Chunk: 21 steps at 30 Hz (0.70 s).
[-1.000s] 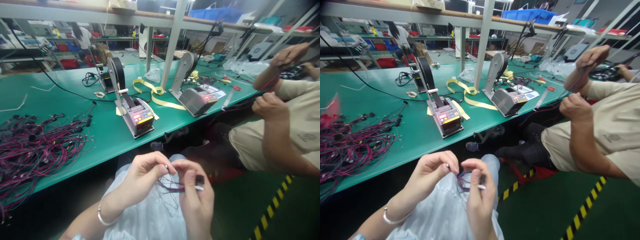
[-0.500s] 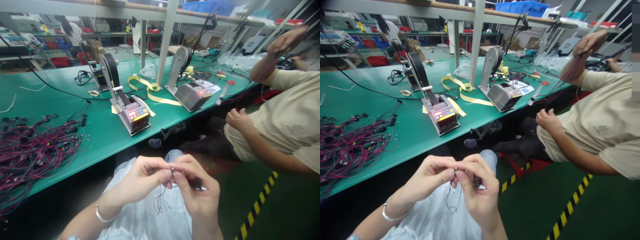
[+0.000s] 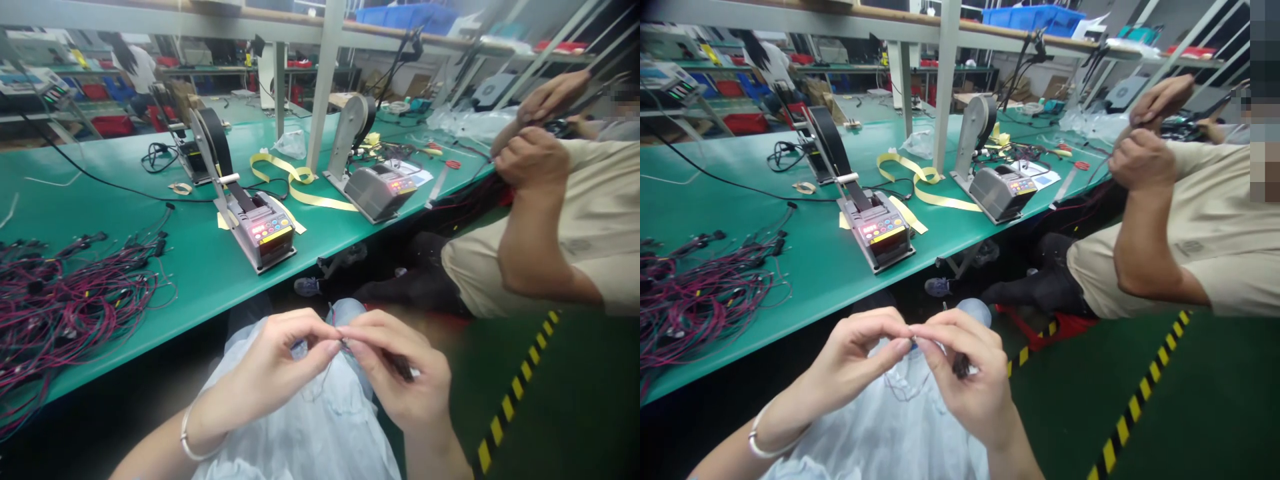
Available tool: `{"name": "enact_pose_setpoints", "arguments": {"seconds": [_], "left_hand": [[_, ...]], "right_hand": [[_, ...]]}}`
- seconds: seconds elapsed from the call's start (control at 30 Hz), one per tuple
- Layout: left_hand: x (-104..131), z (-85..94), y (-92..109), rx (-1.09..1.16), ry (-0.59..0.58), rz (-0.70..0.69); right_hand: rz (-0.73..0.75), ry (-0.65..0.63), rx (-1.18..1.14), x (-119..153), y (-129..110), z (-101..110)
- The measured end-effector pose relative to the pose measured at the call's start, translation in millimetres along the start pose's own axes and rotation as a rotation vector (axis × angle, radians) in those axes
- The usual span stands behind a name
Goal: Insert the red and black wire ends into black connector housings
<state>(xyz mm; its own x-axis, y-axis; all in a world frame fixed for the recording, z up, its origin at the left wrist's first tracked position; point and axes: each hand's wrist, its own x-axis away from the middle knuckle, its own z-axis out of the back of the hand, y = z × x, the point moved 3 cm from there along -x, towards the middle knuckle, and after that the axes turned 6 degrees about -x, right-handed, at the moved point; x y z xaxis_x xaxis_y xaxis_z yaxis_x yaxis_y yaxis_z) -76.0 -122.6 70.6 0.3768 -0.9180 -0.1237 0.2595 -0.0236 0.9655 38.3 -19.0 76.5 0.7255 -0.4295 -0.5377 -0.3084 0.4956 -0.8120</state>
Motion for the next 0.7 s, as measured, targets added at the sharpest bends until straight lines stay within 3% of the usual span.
{"name": "enact_pose_setpoints", "arguments": {"seconds": [0.23,0.53,0.7], "left_hand": [[0.3,0.3,-0.6,-0.071,0.009,0.005],[-1.4,-7.5,-5.8,0.216,0.025,0.251],[1.3,-10.4,-9.4,0.267,0.035,0.258]], "right_hand": [[0.112,-0.105,0.093,-9.1,-7.6,5.0],[0.224,-0.124,0.193,-8.6,-8.9,3.5],[0.135,-0.106,0.104,-11.2,-5.9,4.5]]}}
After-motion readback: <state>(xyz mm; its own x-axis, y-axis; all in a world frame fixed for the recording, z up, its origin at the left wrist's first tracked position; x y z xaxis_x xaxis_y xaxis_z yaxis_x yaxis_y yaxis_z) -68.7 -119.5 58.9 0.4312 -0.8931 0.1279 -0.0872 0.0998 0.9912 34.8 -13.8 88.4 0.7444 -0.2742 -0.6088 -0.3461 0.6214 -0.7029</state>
